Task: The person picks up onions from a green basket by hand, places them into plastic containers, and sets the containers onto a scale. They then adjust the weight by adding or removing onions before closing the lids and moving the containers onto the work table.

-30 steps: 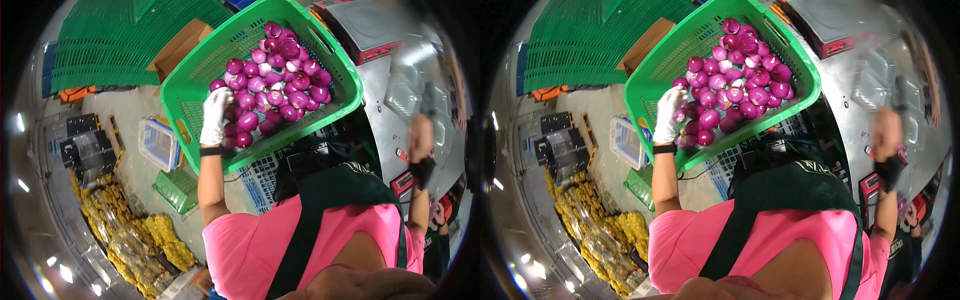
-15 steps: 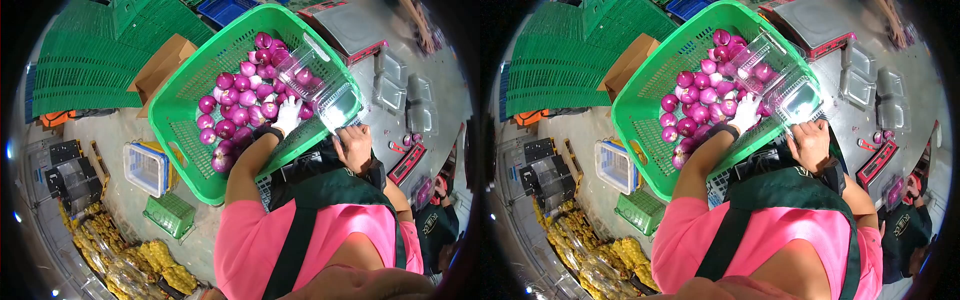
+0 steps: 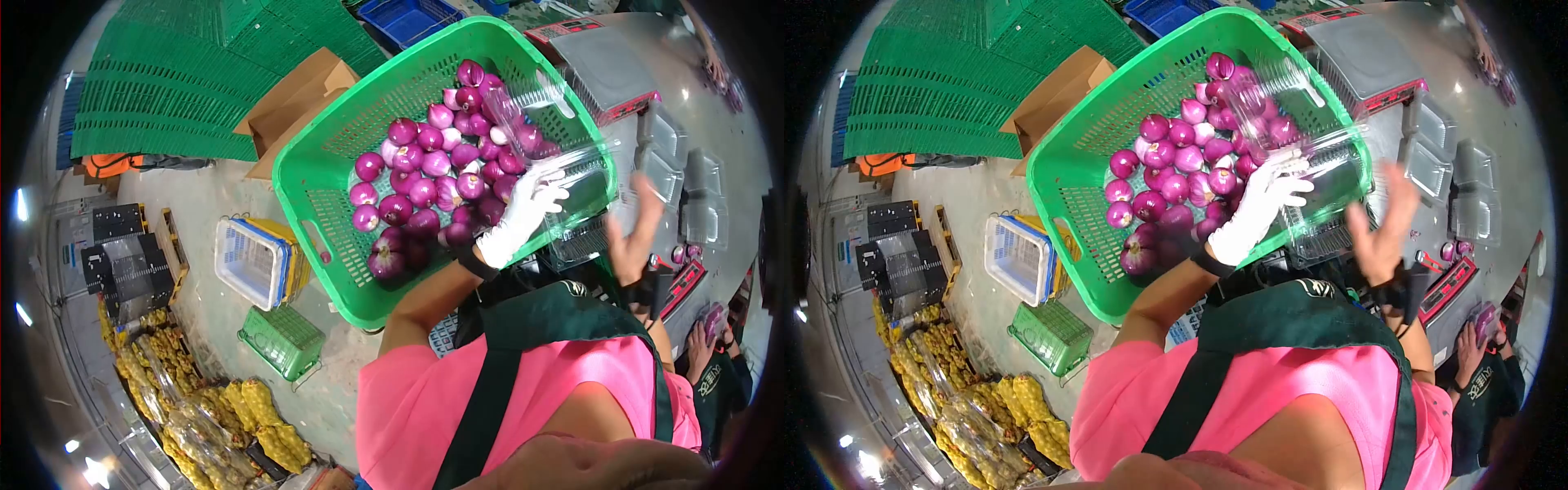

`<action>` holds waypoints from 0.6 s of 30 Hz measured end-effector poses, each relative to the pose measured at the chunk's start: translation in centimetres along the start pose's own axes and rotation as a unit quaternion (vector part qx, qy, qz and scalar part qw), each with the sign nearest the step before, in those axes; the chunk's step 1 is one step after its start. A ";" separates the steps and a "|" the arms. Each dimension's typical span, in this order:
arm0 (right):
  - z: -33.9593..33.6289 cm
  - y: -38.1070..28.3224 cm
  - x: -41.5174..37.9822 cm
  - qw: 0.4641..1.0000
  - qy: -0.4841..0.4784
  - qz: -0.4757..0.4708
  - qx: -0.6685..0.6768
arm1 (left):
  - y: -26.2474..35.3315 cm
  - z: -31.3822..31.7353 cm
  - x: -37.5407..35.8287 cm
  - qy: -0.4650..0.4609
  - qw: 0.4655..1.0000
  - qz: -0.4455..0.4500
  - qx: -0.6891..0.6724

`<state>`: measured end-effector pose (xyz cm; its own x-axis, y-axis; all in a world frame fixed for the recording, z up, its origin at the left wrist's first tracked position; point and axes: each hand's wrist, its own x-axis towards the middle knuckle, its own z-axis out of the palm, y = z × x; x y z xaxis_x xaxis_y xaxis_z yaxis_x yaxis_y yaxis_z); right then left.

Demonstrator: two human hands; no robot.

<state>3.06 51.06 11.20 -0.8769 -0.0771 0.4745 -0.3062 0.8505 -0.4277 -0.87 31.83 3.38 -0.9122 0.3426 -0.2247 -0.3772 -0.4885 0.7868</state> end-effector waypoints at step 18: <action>1.2 9.2 -1.6 0.723 -0.148 0.523 0.427 | 0.4 -24.1 9.8 0.027 0.435 -0.019 0.900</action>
<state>1.24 58.35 5.59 -0.7970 0.1610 -0.5821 0.5742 -0.0970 -0.8129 -13.77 15.63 -12.41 -0.9312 0.2804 -0.2329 0.3003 0.9523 -0.0540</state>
